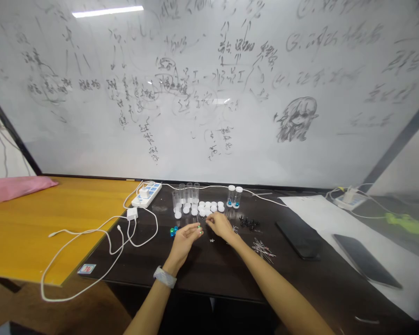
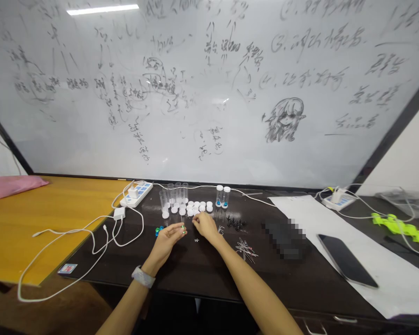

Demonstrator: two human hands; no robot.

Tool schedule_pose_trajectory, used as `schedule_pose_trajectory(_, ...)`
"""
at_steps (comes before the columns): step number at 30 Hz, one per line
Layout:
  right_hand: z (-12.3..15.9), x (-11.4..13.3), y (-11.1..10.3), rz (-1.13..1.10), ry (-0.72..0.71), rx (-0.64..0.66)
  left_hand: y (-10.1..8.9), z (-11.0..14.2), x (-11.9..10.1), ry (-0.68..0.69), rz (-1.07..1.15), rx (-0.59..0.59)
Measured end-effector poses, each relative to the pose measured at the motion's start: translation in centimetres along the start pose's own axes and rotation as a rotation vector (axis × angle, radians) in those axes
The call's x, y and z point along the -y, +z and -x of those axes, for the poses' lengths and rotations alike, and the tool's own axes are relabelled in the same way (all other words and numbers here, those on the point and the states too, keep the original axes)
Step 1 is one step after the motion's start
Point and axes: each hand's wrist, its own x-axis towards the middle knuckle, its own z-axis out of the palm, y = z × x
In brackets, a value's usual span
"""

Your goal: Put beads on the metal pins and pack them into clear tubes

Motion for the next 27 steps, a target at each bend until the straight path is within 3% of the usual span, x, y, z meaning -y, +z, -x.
schedule_pose_trajectory(8, -2.2, 1.6, 2.2, 0.11, 0.059, 0.061, -0.2, 0.1, 0.1, 0.014, -0.014, -0.002)
schedule_pose_trajectory(15, -1.9, 1.3, 2.5, -0.088, 0.099, 0.047, -0.3, -0.1, 0.4, 0.044, -0.011, -0.005)
schedule_pose_trajectory(19, -0.4, 0.9, 1.3, -0.317, 0.096, 0.103, -0.2, -0.1, 0.5, 0.064, -0.016, -0.008)
schedule_pose_trajectory(25, 2.7, 0.5, -1.1, -1.255, 0.232, 0.223, 0.1, 0.1, 0.5, 0.072, -0.047, 0.036)
schedule_pose_trajectory(27, 3.4, 0.5, -1.4, -1.389, 0.294, 0.239, 0.2, 0.1, 0.6, 0.071, -0.06, 0.042)
